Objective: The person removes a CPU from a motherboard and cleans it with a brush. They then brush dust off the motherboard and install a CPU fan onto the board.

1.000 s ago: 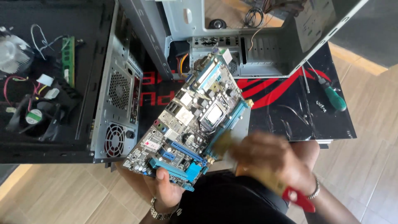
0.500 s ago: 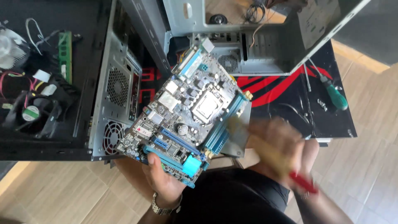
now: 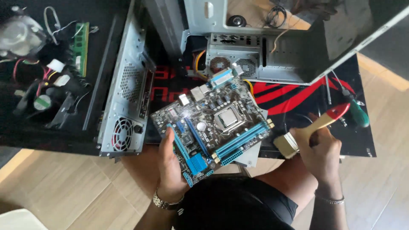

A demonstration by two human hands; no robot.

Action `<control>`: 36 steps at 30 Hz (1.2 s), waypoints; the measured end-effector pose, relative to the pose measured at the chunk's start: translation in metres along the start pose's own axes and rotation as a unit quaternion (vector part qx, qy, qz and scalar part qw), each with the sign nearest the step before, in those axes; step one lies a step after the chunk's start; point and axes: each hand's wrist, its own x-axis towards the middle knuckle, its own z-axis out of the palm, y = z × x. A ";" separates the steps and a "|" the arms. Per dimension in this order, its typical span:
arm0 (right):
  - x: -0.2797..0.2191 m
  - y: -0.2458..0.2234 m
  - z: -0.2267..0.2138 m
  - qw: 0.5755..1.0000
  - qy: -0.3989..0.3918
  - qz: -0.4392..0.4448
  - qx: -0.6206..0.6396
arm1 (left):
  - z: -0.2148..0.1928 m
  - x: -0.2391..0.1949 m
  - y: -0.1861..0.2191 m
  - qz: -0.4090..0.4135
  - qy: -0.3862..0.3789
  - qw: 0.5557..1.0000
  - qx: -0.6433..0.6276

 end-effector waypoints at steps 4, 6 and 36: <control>0.007 0.012 0.010 0.997 -0.014 -0.019 -0.080 | 0.020 0.011 0.035 -0.127 -0.018 0.992 0.006; 0.010 0.018 0.017 0.994 -0.024 -0.008 -0.110 | 0.019 0.013 0.042 -0.064 -0.075 0.995 0.027; -0.001 0.050 0.061 0.936 0.161 -0.174 -0.260 | 0.014 0.031 0.101 -0.126 -0.212 0.933 0.260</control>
